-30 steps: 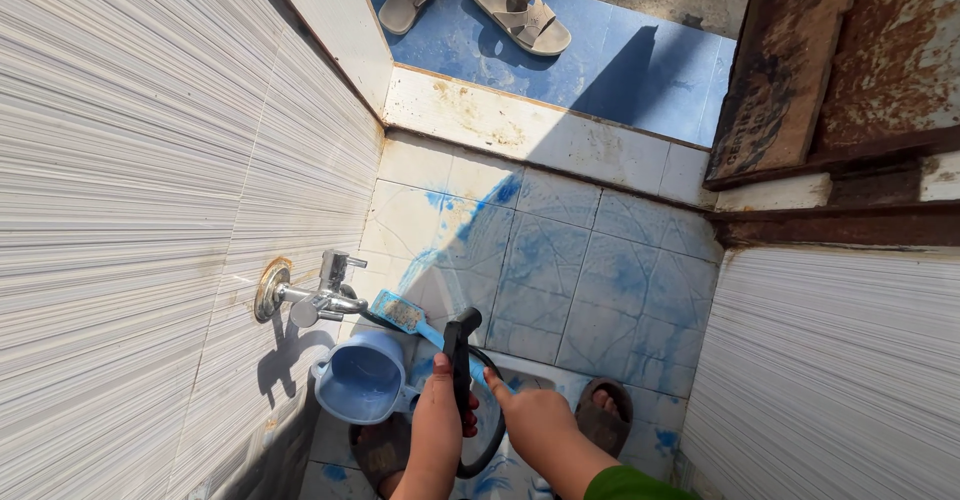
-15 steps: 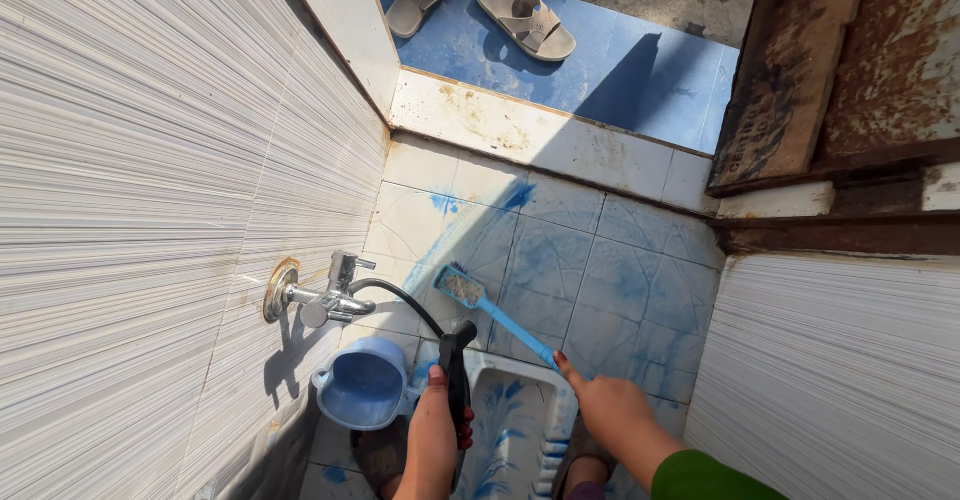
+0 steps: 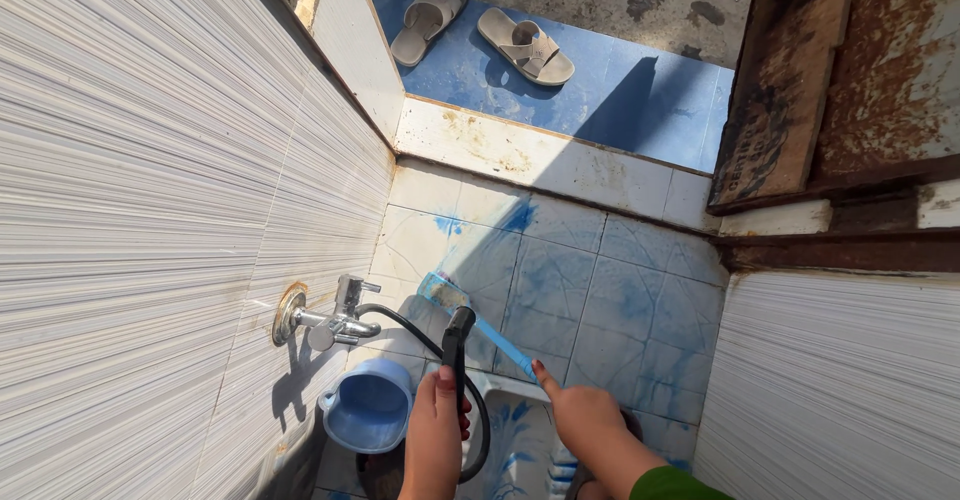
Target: Cleaning the floor and area around a squat toilet using liquid cleaner and a brush.
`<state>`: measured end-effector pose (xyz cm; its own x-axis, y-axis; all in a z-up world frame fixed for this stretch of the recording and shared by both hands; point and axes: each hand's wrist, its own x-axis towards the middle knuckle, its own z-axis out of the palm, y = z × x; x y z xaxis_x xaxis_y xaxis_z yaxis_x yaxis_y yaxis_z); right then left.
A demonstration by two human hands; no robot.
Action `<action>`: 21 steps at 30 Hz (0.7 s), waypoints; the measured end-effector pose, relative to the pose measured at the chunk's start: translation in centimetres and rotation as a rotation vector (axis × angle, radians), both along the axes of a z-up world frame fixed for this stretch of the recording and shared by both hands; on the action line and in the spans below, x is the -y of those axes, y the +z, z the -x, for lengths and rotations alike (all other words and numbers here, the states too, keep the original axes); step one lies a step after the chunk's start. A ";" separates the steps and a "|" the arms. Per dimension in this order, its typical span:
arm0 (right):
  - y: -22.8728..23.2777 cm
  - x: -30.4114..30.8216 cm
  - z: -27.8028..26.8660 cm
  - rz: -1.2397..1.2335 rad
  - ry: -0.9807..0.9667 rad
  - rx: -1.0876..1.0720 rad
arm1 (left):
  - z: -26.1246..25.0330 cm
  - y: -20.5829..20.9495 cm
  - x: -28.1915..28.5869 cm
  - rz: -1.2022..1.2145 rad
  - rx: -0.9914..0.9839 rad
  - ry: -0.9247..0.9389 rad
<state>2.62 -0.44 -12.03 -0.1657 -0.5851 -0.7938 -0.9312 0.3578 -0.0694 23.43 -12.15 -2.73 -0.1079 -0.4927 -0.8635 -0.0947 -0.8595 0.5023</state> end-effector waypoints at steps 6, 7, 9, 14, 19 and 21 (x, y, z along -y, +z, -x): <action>4.0 7.8 1.6 -0.030 -0.038 -0.033 | 1.0 7.9 6.9 0.345 0.531 -0.660; 4.2 8.5 1.7 -0.041 -0.163 -0.060 | 0.5 7.8 7.7 0.579 0.607 -0.747; 3.9 8.6 1.0 -0.044 -0.288 -0.087 | -0.1 8.3 9.6 0.823 0.683 -0.825; 3.0 5.2 -1.5 -0.086 -0.026 0.044 | -1.0 8.0 12.9 1.295 0.796 -0.938; 3.9 7.9 2.1 -0.099 -0.136 -0.039 | -2.3 5.7 14.6 1.108 0.786 -1.017; 3.2 8.6 2.4 -0.079 -0.269 -0.088 | -2.2 5.1 15.4 1.194 0.763 -1.075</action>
